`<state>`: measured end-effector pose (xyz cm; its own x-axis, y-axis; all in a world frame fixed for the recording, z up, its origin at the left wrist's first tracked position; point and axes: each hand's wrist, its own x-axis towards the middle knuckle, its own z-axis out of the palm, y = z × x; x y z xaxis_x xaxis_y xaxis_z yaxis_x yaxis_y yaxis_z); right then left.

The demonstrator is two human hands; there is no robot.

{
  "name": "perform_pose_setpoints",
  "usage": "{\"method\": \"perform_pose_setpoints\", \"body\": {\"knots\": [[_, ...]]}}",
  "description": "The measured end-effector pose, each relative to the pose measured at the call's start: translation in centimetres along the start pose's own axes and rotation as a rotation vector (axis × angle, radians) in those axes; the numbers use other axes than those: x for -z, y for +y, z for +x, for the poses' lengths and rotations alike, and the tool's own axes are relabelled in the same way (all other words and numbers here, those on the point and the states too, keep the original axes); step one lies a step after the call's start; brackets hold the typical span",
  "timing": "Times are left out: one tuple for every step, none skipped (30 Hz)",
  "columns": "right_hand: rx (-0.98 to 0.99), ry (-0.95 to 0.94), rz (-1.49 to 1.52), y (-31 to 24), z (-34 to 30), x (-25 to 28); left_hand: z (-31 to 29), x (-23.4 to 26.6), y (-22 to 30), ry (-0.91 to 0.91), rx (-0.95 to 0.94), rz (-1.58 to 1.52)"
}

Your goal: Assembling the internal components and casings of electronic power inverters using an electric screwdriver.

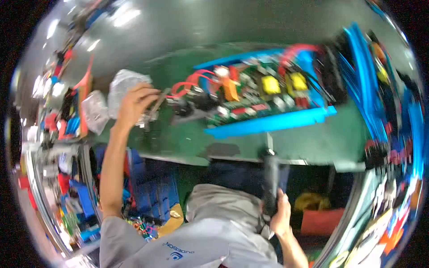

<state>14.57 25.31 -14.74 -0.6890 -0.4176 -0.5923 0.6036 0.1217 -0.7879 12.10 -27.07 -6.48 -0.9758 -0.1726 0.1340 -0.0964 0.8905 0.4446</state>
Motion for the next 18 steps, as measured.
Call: {"method": "perform_pose_setpoints", "body": {"knots": [[-0.053, 0.066, -0.070, -0.8, -0.2, -1.1, 0.0, -0.2, -0.1, 0.003, -0.006, 0.014], [0.031, 0.041, -0.170, -0.9, 0.0, -1.5, -0.1, -0.3, 0.0, 0.001, 0.006, 0.062], [0.101, 0.019, -0.263, -2.8, -0.3, -2.6, -0.4, 0.1, -0.1, -0.002, 0.025, 0.117], [0.108, -0.027, -0.311, -2.8, -0.4, -2.6, -0.7, 0.5, -1.3, 0.015, 0.108, 0.088], [0.103, -0.017, -0.395, -2.6, -0.4, -3.1, -0.6, 0.9, -2.3, 0.027, 0.195, 0.067], [0.133, -0.060, -0.332, -4.1, -0.7, -3.7, -0.1, 1.5, -2.0, 0.066, 0.212, 0.101], [0.135, -0.073, -0.317, -4.2, -0.7, -4.0, 0.6, 2.2, -1.0, 0.110, 0.232, 0.136], [0.140, -0.091, -0.300, -4.1, -0.8, -4.2, 1.3, 2.0, 0.9, 0.182, 0.213, -0.003], [0.152, -0.073, -0.305, -4.0, -0.8, -4.2, 1.9, 1.7, 3.0, 0.261, 0.203, -0.134], [0.147, -0.086, -0.297, -4.5, -0.7, -4.2, 2.2, 1.5, 5.5, 0.240, 0.203, -0.130], [0.140, -0.097, -0.291, -4.8, -0.7, -4.2, 2.4, 0.8, 8.3, 0.189, 0.181, -0.209], [0.207, -0.036, -0.278, -4.5, -0.5, -4.6, 2.8, -0.3, 11.0, 0.135, 0.154, -0.294], [0.185, -0.058, -0.265, -5.0, -0.5, -4.6, 2.8, -0.5, 14.1, 0.081, 0.000, -0.142], [0.166, -0.083, -0.256, -5.4, -0.3, -4.7, 2.6, -0.9, 16.5, 0.028, -0.152, 0.008], [0.170, -0.070, -0.280, -5.3, -0.4, -4.6, 2.9, -1.6, 18.5, 0.019, -0.155, 0.011], [0.167, -0.078, -0.267, -5.0, -0.2, -4.6, 3.0, -2.4, 19.8, -0.031, -0.220, 0.044], [0.168, -0.080, -0.272, -5.2, -0.3, -4.6, 3.3, -2.9, 20.6, -0.077, -0.288, 0.072], [0.168, -0.081, -0.277, -5.4, -0.3, -4.6, 3.6, -3.4, 20.9, -0.083, -0.289, 0.079]]}}
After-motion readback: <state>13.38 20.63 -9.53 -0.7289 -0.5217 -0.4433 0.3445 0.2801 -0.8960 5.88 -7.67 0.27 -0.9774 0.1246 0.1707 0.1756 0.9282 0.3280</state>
